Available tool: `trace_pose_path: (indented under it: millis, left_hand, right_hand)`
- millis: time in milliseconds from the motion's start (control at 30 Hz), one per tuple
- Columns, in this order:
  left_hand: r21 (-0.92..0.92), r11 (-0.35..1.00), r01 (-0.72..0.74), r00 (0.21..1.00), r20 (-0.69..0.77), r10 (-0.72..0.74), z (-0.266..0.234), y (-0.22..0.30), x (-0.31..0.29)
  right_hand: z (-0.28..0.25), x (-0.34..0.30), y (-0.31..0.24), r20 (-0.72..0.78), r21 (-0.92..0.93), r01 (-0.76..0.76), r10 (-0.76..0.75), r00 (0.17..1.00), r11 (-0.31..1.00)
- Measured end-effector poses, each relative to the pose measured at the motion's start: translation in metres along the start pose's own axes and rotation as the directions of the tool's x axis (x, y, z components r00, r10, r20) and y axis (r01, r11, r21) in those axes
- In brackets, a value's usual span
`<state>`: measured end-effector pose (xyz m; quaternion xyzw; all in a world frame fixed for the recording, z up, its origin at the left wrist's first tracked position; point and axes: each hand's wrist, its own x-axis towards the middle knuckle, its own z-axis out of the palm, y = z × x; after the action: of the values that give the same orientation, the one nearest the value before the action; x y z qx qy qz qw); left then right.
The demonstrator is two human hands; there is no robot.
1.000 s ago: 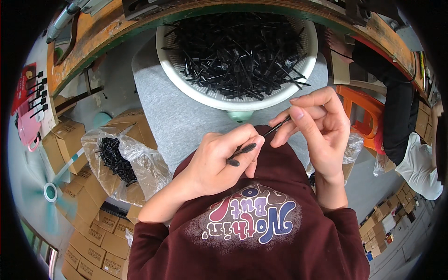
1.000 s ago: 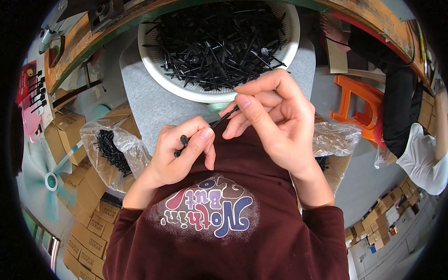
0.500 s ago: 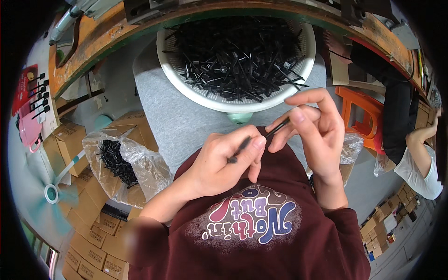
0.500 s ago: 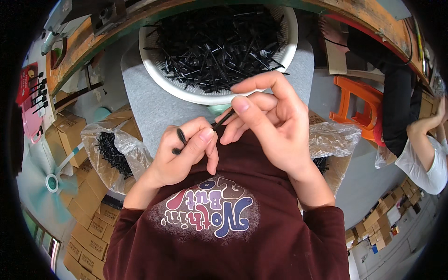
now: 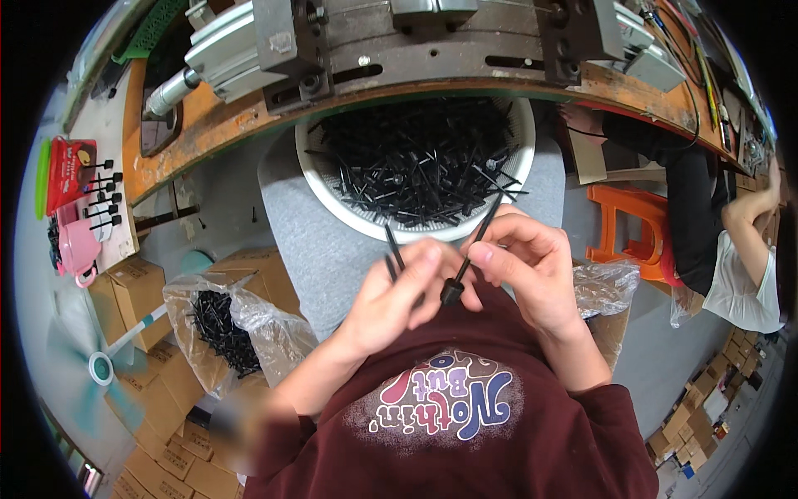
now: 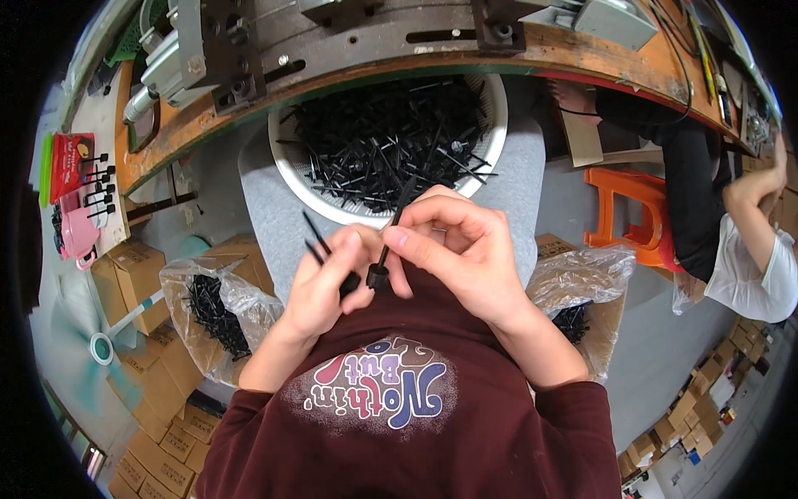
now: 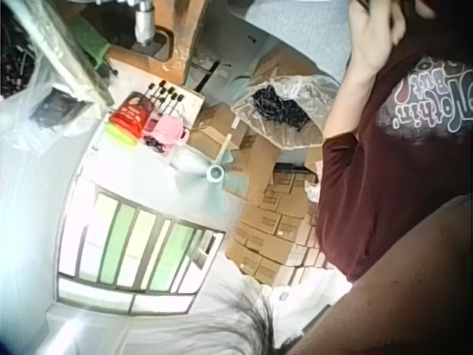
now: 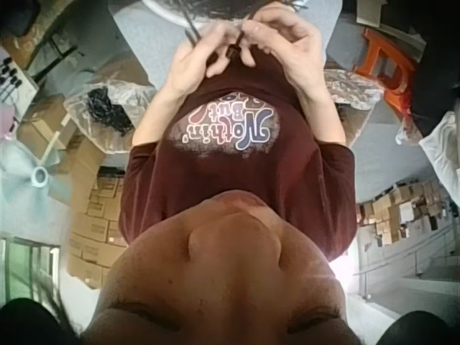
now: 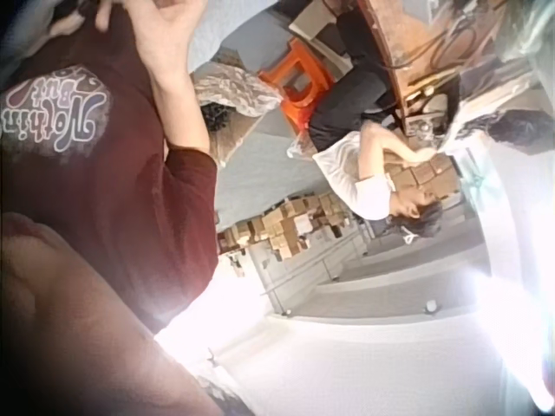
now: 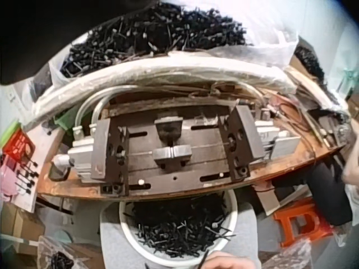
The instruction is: Assembling small black plastic components using a pneumatic machine at a workbench.
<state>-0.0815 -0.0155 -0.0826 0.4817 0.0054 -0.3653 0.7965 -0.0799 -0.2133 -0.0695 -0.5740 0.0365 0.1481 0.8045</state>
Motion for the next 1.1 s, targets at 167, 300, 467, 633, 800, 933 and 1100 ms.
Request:
trace_pose_path:
  millis: [167,300,467,633,800,933,1100]
  left_hand:
    - [0.509,0.853,-0.114,0.941,-0.22,0.257,-0.022,-0.015,0.029]
    - [0.72,0.61,-0.331,0.824,-0.095,0.558,-0.018,0.013,0.03]
    - [0.802,0.244,-0.545,0.668,0.24,0.705,0.009,0.037,0.012]
    - [0.791,0.248,-0.558,0.636,0.216,0.741,0.009,0.05,0.016]
    - [0.607,0.469,-0.642,0.682,0.172,0.71,0.006,0.064,0.022]
    - [0.544,0.477,-0.69,0.642,0.155,0.751,0.005,0.083,0.03]
    - [0.869,-0.004,-0.495,0.411,0.238,0.88,0.006,0.117,0.035]
  right_hand:
    - [0.0,0.007,-0.011,-0.032,-0.004,0.022,-0.022,0.999,1.0]
    - [0.002,0.015,-0.014,-0.088,0.009,0.067,-0.066,0.994,0.998]
    - [0.009,0.028,-0.022,-0.117,0.142,0.064,-0.048,0.992,0.988]
    - [0.014,0.04,-0.034,-0.045,0.211,0.068,-0.06,0.997,0.975]
    - [0.004,0.054,-0.057,0.036,0.238,0.133,-0.146,0.989,0.962]
    - [0.018,0.069,-0.09,0.023,0.111,0.288,-0.292,0.956,0.951]
    - [0.031,0.121,-0.16,0.01,-0.447,0.679,-0.756,0.655,0.582]
